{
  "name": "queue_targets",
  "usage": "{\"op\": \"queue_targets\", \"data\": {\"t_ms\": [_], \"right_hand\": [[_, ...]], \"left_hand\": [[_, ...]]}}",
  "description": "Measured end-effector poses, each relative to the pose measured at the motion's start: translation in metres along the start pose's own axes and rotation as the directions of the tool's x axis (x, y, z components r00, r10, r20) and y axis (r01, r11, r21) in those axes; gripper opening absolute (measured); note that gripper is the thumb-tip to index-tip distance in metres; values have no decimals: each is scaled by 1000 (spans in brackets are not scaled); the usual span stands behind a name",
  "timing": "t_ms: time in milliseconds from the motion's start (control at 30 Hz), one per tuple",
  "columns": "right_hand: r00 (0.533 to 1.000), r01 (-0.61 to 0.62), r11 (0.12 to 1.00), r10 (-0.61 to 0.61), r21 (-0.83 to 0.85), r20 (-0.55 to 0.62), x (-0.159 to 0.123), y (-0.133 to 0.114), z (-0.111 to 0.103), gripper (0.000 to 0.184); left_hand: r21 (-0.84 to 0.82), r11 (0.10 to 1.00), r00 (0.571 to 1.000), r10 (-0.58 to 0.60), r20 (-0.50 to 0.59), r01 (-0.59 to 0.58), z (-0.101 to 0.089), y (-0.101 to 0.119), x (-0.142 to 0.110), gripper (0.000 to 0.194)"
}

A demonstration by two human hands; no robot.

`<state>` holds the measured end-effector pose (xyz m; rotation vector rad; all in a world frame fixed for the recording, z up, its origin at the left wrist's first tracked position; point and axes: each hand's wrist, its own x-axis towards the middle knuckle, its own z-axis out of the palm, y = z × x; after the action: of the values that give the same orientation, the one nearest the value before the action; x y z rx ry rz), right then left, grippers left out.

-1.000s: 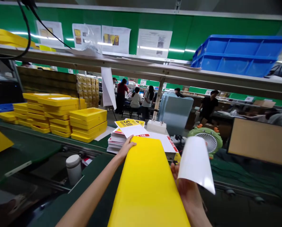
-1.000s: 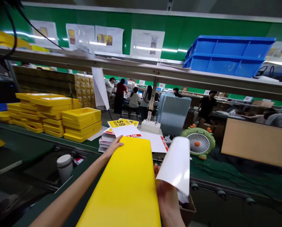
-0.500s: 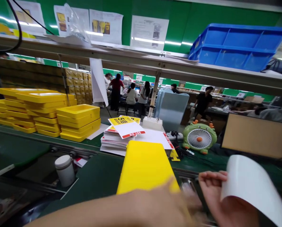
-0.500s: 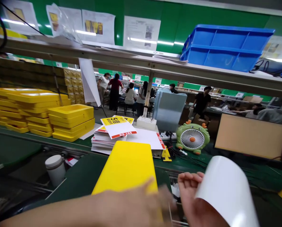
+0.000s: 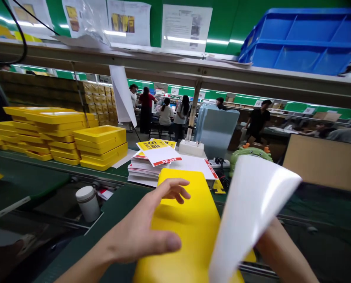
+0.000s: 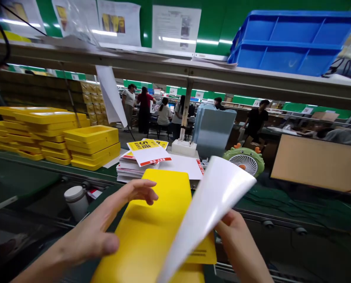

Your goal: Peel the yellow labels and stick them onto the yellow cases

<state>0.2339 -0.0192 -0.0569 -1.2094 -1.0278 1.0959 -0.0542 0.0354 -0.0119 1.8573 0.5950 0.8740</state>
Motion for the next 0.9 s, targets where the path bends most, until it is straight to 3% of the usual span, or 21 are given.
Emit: {"op": "queue_targets", "data": {"t_ms": [67,167,267,467,567,733,900], "right_hand": [[981,-137,988,126,68,145,-1,-11,20,26],[968,-137,990,128,22,218,1,-15,33,24],[972,-108,993,113,-35,207,2,-8,35,26],[954,-226,974,228,-34,197,0,-4,36,35],[955,-221,974,227,-55,189,0,-3,35,35],[957,-200,979,206,-47,206,3,5,31,30],[970,-182,981,189,-62,152,2,7,33,30]], "left_hand": [[148,988,997,-45,-62,53,3,-1,-7,82],[170,975,982,-116,-150,141,10,-7,-13,65],[87,989,975,-97,-201,117,12,-17,-17,53],[-220,963,964,-194,-181,153,12,-24,-15,35],[-190,962,956,-232,-182,197,13,-24,-11,38],[20,969,947,-235,-218,245,10,-32,-8,40],[21,967,946,-243,-216,254,8,-36,-9,43]]}}
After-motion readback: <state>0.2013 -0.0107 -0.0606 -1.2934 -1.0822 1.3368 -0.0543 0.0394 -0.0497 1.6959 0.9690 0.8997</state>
